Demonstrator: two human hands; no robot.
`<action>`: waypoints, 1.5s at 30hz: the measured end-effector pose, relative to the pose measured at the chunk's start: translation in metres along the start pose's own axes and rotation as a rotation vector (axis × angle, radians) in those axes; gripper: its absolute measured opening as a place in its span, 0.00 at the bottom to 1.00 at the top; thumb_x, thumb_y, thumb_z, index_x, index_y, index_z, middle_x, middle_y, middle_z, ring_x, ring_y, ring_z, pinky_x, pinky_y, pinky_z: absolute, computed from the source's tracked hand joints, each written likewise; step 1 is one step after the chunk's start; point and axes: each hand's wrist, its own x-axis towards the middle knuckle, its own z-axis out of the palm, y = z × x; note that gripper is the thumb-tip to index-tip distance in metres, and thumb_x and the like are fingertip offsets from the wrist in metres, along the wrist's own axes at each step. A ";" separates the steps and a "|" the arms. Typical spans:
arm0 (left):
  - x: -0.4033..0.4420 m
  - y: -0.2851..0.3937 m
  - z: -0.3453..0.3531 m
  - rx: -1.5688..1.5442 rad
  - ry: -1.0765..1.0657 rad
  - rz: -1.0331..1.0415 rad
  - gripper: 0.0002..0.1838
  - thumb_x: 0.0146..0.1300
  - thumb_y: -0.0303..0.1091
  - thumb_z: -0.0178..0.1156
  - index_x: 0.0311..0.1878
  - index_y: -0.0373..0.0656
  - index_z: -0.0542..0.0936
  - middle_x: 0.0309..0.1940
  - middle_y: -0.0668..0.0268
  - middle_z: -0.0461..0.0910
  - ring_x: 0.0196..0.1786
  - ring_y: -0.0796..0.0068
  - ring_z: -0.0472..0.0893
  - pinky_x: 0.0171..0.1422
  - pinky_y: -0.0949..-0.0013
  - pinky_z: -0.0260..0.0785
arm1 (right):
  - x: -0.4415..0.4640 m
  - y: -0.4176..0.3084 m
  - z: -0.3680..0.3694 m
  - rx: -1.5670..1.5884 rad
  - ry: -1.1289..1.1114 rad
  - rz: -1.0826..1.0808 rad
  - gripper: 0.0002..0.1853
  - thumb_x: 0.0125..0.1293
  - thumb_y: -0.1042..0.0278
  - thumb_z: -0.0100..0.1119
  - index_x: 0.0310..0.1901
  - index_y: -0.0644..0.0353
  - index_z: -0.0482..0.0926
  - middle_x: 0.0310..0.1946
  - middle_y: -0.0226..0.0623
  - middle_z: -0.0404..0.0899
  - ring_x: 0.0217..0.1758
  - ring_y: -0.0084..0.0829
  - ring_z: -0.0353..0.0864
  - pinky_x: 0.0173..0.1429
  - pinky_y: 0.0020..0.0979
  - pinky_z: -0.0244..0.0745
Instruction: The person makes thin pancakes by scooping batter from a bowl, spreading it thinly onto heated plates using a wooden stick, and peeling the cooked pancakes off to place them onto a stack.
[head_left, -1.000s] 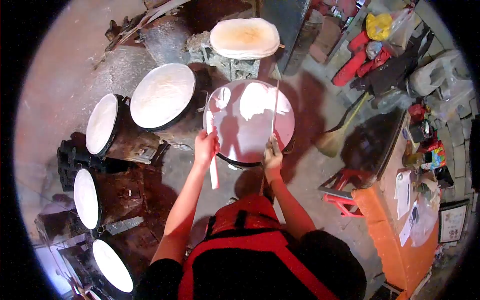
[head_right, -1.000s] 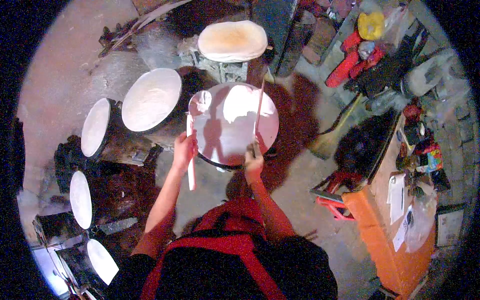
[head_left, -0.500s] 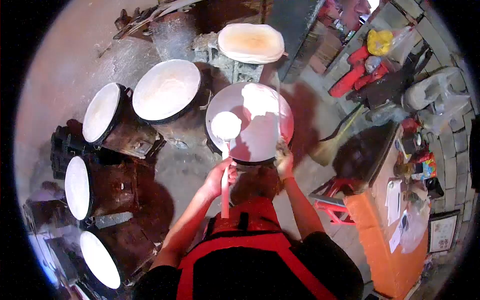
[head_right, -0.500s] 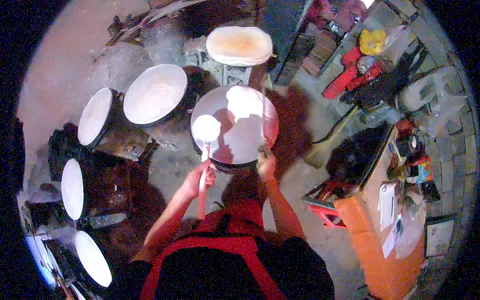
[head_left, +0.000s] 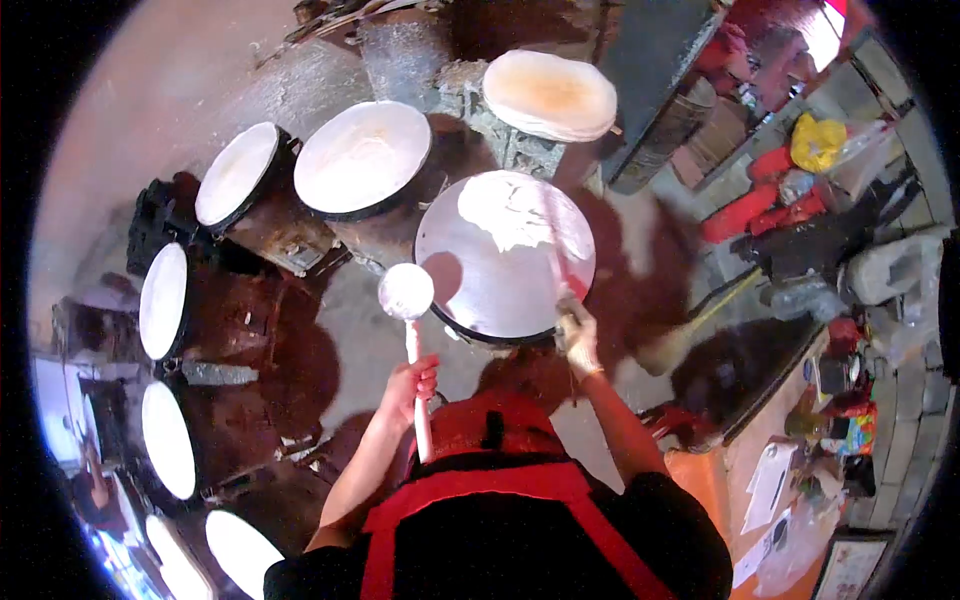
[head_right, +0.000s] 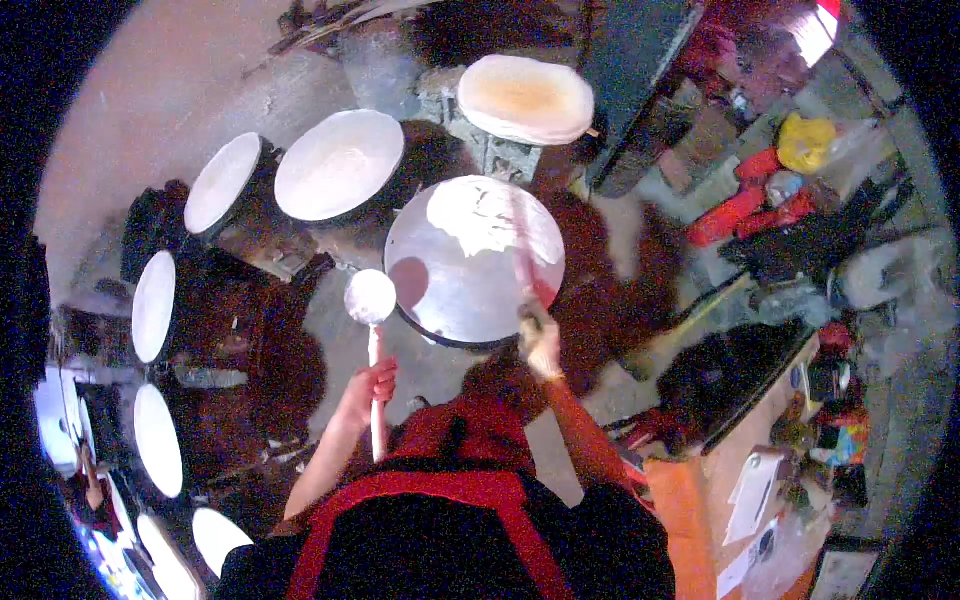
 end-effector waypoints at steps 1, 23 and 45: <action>-0.005 -0.008 -0.003 -0.032 0.046 0.004 0.07 0.65 0.31 0.54 0.36 0.38 0.71 0.17 0.77 0.62 0.15 0.88 0.60 0.14 0.83 0.49 | 0.007 -0.018 -0.001 0.133 0.079 0.138 0.19 0.65 0.73 0.49 0.57 0.47 0.74 0.19 0.20 0.67 0.13 0.15 0.58 0.15 0.21 0.54; -0.062 -0.120 -0.017 -0.660 0.435 0.082 0.04 0.65 0.29 0.50 0.36 0.38 0.71 0.18 0.69 0.64 0.19 0.76 0.66 0.21 0.76 0.64 | 0.098 -0.038 -0.001 0.035 -0.450 0.342 0.15 0.64 0.72 0.54 0.52 0.61 0.77 0.26 0.25 0.75 0.13 0.15 0.58 0.15 0.17 0.52; -0.111 -0.090 0.035 -0.188 0.428 0.138 0.12 0.61 0.34 0.57 0.46 0.40 0.77 0.33 0.66 0.77 0.40 0.68 0.78 0.52 0.66 0.74 | 0.003 -0.040 -0.100 -0.145 -0.394 0.291 0.19 0.65 0.69 0.54 0.58 0.50 0.73 0.15 0.18 0.65 0.12 0.13 0.57 0.14 0.18 0.52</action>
